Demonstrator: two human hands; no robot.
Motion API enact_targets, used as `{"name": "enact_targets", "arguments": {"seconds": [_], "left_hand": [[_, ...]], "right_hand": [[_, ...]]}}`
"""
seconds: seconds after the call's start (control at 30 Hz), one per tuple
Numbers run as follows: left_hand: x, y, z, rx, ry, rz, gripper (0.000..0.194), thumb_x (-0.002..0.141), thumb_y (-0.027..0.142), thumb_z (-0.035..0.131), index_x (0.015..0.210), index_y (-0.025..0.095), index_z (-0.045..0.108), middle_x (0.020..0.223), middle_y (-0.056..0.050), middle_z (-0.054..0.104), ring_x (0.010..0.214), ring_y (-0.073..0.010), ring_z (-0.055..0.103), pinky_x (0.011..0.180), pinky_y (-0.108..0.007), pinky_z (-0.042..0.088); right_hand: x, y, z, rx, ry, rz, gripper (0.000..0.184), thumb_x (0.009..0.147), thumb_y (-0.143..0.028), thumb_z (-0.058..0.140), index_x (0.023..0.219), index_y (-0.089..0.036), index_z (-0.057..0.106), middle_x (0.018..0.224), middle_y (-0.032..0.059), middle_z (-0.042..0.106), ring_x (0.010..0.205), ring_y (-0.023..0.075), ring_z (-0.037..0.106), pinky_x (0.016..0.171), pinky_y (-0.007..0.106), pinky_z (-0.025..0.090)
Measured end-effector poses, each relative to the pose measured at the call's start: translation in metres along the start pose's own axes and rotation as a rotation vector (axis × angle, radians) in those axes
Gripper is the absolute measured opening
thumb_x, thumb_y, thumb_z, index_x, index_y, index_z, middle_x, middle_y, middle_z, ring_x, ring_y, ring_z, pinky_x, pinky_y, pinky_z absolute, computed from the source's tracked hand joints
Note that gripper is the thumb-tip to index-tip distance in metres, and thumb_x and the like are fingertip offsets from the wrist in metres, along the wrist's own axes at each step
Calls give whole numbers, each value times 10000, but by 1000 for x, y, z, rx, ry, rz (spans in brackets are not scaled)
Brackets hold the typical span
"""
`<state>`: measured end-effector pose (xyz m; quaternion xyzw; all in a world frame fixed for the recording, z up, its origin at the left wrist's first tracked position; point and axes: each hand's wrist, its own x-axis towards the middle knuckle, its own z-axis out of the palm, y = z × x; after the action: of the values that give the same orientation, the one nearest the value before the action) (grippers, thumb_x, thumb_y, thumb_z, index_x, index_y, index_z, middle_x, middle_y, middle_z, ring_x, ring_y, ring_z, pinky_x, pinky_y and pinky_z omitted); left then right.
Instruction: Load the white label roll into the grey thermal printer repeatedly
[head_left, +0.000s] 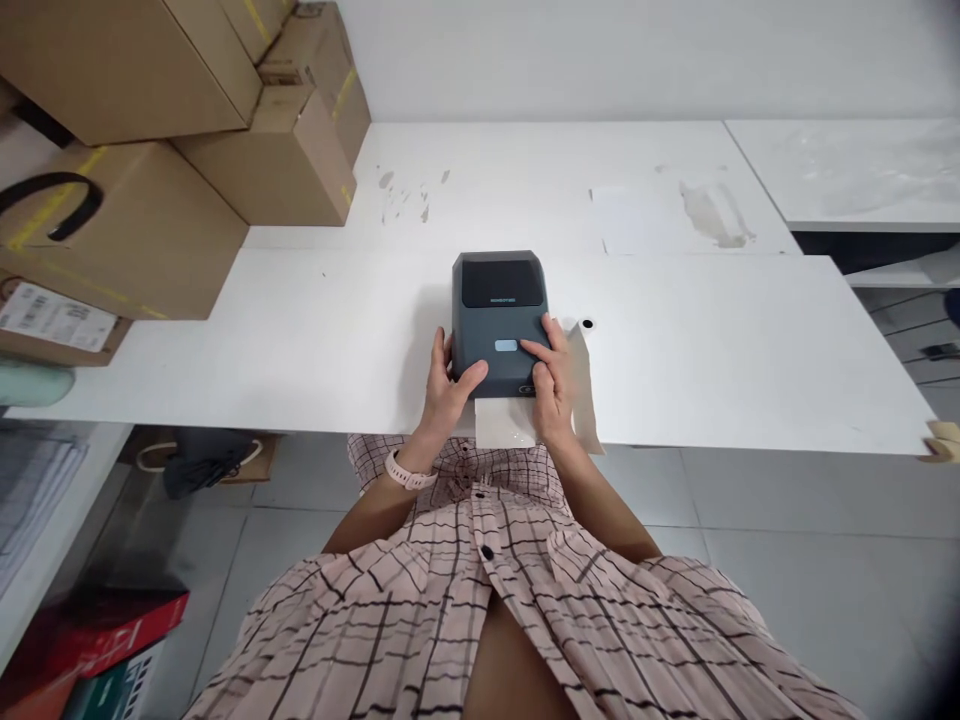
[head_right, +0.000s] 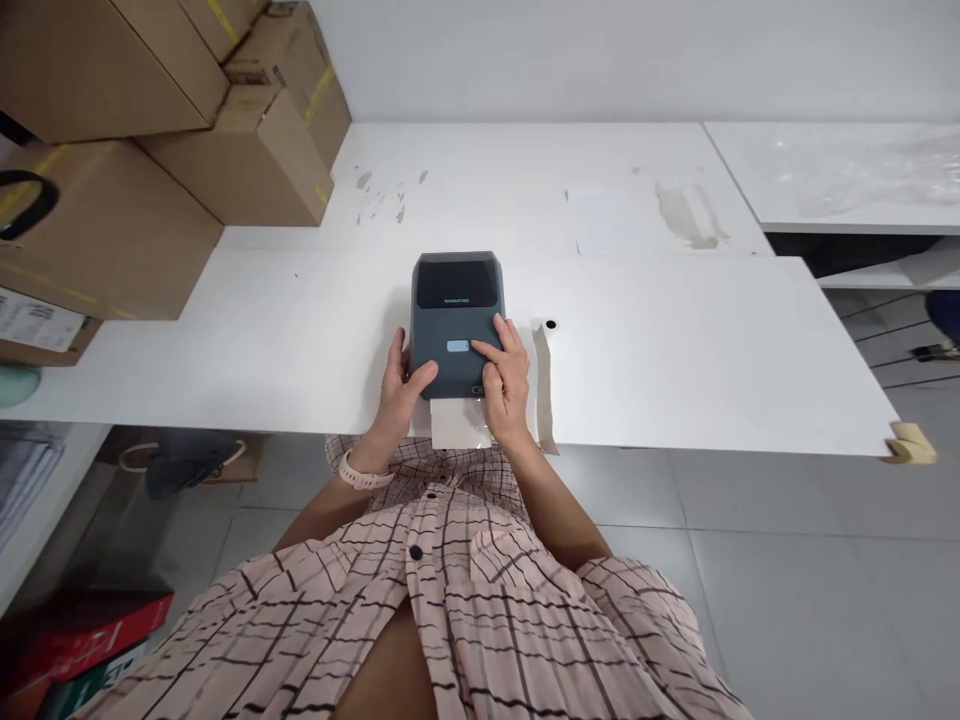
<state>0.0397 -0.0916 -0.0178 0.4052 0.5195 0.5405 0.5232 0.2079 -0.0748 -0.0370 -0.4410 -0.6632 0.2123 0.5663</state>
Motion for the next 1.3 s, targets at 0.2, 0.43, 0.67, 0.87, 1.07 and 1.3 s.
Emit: {"name": "enact_targets", "arguments": {"seconds": [0.2,0.43,0.67,0.87,1.07,1.3], "left_hand": [[6,2,-3,44,-43,25,1073,813,637,757,1663,321,185,1718,-114,321,1559,-387,356,1240,-523,408],[-46,-15,-9,293,303,101,663,825,611,752,1358,259,577,1431,-127,592,1257,-264,608,992,-386,549],[-67,-13,5,61,-106,-292,500,755,657,761,735,166,667,663,14,581,609,-111,494,578,-256,453],[-58,-8,-1,174,-170,-221,498,764,639,752,650,171,624,572,37,489,540,-103,461,523,-256,424],[-59,-18,-17,249,-174,-154,562,840,668,671,583,197,502,536,53,418,511,-98,428,511,-254,396],[-40,7,-25,335,275,228,422,977,559,571,1273,270,653,1344,-98,670,1155,-232,657,954,-379,566]], "right_hand": [[4,4,2,-12,6,-81,376,1087,-400,329,1291,-364,643,1639,-49,465,1585,281,338,1281,667,281],[1,-3,-5,15,-50,36,358,1088,-429,366,1285,-344,652,1663,-20,441,1590,265,328,1295,614,283],[2,-3,-3,-57,-44,23,409,1085,-482,314,1274,-324,641,1654,15,447,1572,277,358,1276,648,293],[4,-3,-8,-115,-51,-23,357,1093,-380,333,1271,-305,633,1636,35,472,1546,250,399,1253,574,360],[13,-17,-21,-502,-195,-159,394,1090,-413,331,1291,-325,658,1602,2,529,1574,279,334,1279,592,265],[24,-36,-20,-660,-310,-262,353,1053,-512,481,1264,-285,651,1599,36,544,1578,363,332,1287,658,183]]}}
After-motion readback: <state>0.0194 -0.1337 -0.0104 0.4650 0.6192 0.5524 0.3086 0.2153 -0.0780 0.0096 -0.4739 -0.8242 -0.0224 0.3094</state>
